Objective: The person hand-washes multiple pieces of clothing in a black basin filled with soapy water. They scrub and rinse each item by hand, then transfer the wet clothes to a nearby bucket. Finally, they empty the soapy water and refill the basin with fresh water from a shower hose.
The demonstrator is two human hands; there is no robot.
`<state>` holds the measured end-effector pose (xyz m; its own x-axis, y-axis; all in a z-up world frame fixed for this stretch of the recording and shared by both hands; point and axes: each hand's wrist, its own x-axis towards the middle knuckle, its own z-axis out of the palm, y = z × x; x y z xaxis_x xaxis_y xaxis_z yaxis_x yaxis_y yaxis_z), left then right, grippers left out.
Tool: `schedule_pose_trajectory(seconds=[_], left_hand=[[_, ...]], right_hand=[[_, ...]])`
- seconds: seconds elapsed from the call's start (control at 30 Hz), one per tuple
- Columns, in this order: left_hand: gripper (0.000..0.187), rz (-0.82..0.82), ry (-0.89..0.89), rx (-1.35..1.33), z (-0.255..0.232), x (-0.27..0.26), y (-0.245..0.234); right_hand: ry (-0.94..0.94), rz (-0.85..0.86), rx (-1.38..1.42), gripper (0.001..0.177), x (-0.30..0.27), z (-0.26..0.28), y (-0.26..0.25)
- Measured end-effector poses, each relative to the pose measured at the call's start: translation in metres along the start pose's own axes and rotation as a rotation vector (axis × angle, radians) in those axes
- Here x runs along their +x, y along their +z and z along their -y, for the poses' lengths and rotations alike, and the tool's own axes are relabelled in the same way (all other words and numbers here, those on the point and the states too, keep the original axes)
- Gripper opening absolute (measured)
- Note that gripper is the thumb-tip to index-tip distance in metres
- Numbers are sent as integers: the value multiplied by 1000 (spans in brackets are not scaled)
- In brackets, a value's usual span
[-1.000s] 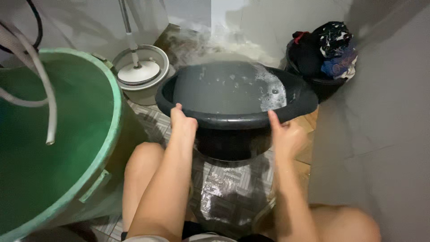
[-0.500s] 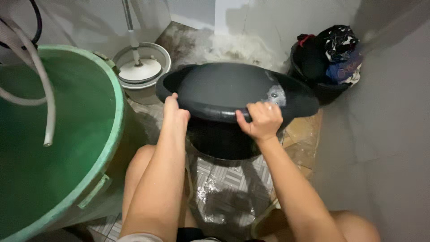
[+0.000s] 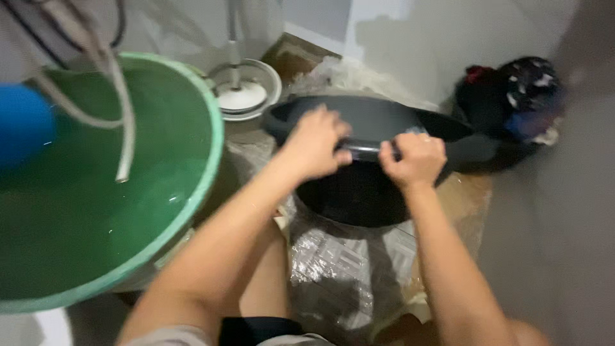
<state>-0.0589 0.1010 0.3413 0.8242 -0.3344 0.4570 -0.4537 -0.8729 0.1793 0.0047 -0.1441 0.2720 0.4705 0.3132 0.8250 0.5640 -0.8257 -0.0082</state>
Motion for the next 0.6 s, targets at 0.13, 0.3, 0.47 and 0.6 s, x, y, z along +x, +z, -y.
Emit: schedule_pose_trajectory(seconds=[0.13,0.3,0.47,0.6], left_hand=[[41,-227,-95,107,86,-6,-92],[29,-456,-192,365,190,-93,-199],[27,-37,-610,759,263,-158,-211],[34,-83,-745,696,306,-167,-210]], right_hand=[[79,98,-46,31,27,-13,11],[76,184,-27,39,51,-31,25],[148,321,-34,46,77,-43,39],[113,363,-42,50,94,-54,67]])
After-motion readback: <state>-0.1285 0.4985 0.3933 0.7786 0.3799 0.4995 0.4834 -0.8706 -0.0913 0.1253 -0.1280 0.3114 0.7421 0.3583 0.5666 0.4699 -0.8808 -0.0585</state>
